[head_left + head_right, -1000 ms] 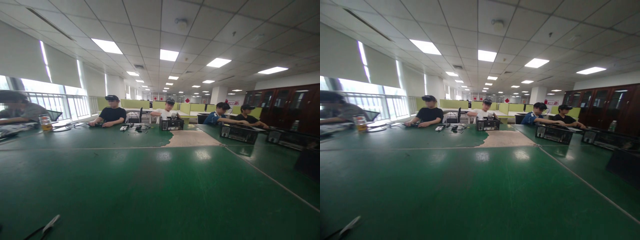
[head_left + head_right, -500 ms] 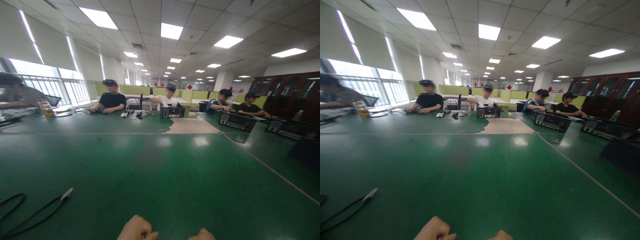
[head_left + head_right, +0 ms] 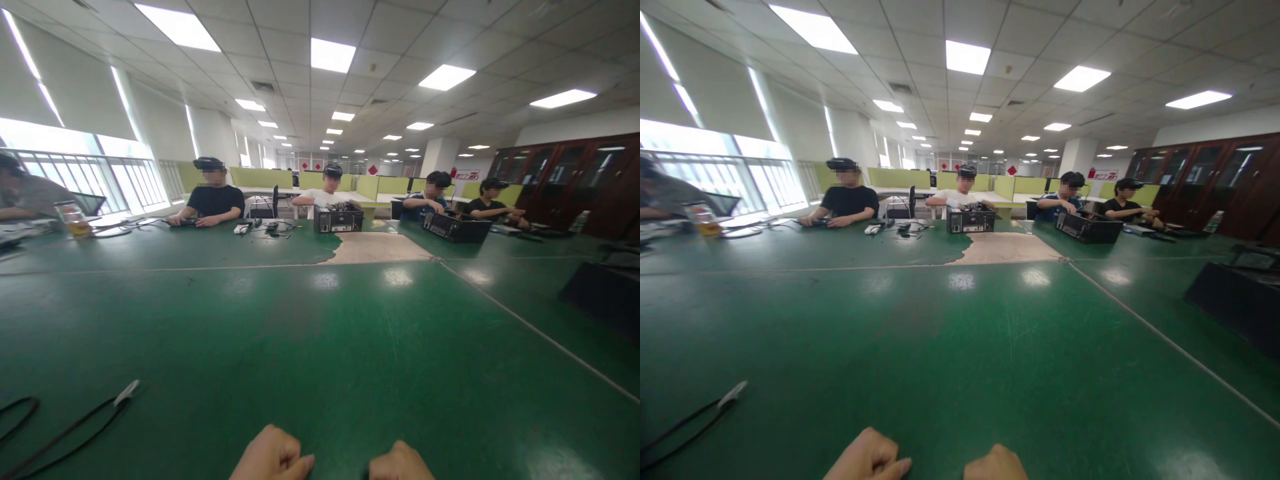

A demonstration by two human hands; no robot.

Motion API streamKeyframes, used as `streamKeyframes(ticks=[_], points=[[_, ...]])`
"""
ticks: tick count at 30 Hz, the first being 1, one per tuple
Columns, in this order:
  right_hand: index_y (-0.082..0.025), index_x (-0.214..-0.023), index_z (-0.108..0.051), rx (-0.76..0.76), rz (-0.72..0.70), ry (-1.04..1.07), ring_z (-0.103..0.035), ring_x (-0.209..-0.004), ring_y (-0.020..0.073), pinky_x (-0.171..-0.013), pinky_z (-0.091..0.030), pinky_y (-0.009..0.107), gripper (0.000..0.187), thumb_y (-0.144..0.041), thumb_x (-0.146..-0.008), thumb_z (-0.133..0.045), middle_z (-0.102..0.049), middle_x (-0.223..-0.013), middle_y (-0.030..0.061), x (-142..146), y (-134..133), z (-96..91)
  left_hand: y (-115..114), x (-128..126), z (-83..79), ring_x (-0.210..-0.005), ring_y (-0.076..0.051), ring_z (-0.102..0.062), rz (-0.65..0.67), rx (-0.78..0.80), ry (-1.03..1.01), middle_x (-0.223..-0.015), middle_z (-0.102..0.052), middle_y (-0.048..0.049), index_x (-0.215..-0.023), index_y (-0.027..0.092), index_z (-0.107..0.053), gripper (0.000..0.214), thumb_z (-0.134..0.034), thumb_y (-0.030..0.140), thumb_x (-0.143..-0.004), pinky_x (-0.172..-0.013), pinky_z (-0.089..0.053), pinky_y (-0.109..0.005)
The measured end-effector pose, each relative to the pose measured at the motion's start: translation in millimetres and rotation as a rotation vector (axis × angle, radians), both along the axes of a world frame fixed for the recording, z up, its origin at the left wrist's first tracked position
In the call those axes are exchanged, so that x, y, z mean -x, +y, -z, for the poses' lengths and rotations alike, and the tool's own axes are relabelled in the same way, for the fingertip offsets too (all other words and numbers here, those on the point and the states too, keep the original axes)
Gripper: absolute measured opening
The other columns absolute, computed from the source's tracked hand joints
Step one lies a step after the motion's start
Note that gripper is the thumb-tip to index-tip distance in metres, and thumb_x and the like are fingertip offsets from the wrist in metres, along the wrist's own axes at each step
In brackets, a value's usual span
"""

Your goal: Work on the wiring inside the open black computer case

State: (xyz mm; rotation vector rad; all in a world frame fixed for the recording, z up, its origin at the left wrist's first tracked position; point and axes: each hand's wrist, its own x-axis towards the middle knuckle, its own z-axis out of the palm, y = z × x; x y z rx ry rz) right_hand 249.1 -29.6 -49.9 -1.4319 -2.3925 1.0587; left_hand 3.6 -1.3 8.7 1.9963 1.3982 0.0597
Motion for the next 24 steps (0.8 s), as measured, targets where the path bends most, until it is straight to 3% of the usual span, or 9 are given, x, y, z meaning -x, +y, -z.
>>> streamKeyframes(ticks=[3, 9, 14, 20, 24], points=[[-0.017, -0.053, -0.035, -0.025, 0.035, 0.042, -0.036, -0.052, 0.0088, -0.060, -0.030, 0.026, 0.071, -0.084, -0.071, -0.016, -0.037, -0.052, -0.0032, 1, -3, -3.7, 0, -1, -3.0, -0.051, -0.009, -0.028, -0.002, -0.005, -0.017, -0.049, -0.024, 0.0053, -0.045, 0.017, -0.026, 0.048, -0.047, 0.047, -0.076, -0.051, -0.019, -0.028], [-0.017, -0.051, -0.038, -0.050, 0.094, 0.084, -0.036, -0.049, 0.0070, -0.053, -0.030, 0.021, 0.060, -0.072, -0.074, -0.039, -0.038, -0.050, -0.0044, 0, -5, 4.0, -6, -3, -6.4, -0.054, -0.010, -0.030, -0.025, -0.055, -0.027, -0.051, -0.027, 0.0046, -0.047, 0.018, -0.027, 0.046, -0.045, 0.048, -0.076, -0.053, -0.021, -0.028], [-0.017, -0.052, -0.046, -0.042, 0.107, 0.104, -0.040, -0.049, 0.0071, -0.055, -0.033, 0.021, 0.052, -0.066, -0.071, -0.049, -0.040, -0.049, -0.0050, -2, -7, -1.4, -10, -4, -8.5, -0.054, -0.010, -0.029, -0.042, -0.103, -0.027, -0.052, -0.027, 0.0045, -0.047, 0.018, -0.024, 0.047, -0.045, 0.048, -0.077, -0.054, -0.022, -0.027], [-0.017, -0.053, -0.051, -0.049, 0.143, 0.144, -0.039, -0.048, 0.0064, -0.058, -0.036, 0.020, 0.061, -0.076, -0.068, -0.046, -0.042, -0.049, -0.0049, -2, -8, 1.3, -10, -4, -5.9, -0.054, -0.010, -0.029, -0.025, -0.099, -0.007, -0.051, -0.027, 0.0045, -0.047, 0.017, -0.025, 0.047, -0.045, 0.047, -0.077, -0.055, -0.022, -0.027], [-0.017, -0.052, -0.048, -0.076, 0.059, 0.190, -0.039, -0.048, 0.0071, -0.052, -0.032, 0.021, 0.074, -0.088, -0.064, -0.029, -0.041, -0.049, -0.0039, -4, -4, 8.8, -11, -4, -6.0, -0.054, -0.010, -0.030, -0.040, -0.129, -0.001, -0.052, -0.027, 0.0045, -0.047, 0.017, -0.025, 0.046, -0.044, 0.046, -0.077, -0.055, -0.021, -0.028]])
